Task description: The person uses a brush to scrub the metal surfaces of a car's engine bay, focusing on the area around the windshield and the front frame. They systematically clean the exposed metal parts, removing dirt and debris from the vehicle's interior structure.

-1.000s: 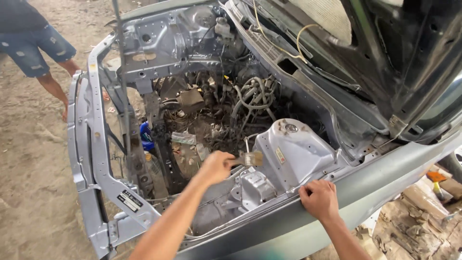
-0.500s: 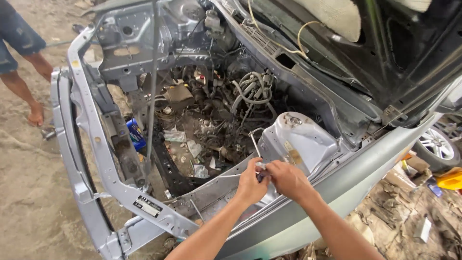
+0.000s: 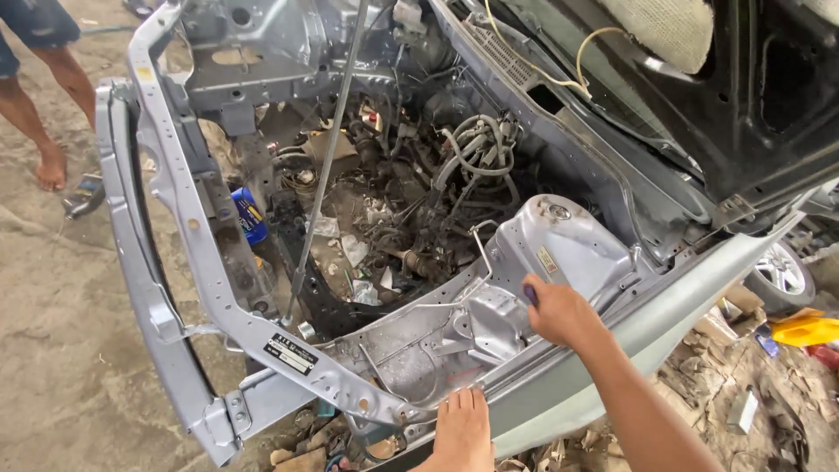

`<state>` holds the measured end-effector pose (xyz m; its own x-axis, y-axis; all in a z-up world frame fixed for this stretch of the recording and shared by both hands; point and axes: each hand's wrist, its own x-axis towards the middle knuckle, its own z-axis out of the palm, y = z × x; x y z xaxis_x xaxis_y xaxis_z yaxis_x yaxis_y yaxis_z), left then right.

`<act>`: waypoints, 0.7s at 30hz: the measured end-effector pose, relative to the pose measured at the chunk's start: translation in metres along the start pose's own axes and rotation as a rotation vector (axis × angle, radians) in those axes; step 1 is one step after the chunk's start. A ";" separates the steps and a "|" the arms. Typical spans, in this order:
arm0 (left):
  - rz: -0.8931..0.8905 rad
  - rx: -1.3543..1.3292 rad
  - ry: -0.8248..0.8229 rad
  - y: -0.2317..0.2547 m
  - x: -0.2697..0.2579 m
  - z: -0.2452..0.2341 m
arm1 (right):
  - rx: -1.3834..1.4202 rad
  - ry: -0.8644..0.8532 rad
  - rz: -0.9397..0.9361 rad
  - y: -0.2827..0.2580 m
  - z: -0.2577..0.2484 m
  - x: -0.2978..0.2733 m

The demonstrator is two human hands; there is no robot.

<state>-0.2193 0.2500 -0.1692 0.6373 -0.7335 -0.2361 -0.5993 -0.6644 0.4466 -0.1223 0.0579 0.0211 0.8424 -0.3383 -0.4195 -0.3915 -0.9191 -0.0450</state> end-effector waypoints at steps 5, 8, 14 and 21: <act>-0.001 -0.067 0.068 -0.002 0.000 0.028 | -0.151 -0.004 0.008 -0.006 0.041 0.007; -0.012 -0.105 0.059 -0.004 -0.002 0.026 | -0.203 -0.003 -0.092 0.001 0.086 0.019; -0.098 -0.194 -0.131 -0.011 -0.013 -0.013 | 0.206 -0.199 -0.138 -0.048 0.029 -0.016; -0.109 -0.217 -0.186 -0.007 -0.026 -0.047 | -0.220 0.052 -0.210 -0.023 0.070 0.038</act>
<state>-0.2092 0.2804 -0.1257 0.5806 -0.6867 -0.4375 -0.4022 -0.7091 0.5791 -0.1070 0.0804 -0.0574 0.9165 -0.1408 -0.3745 -0.1217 -0.9898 0.0742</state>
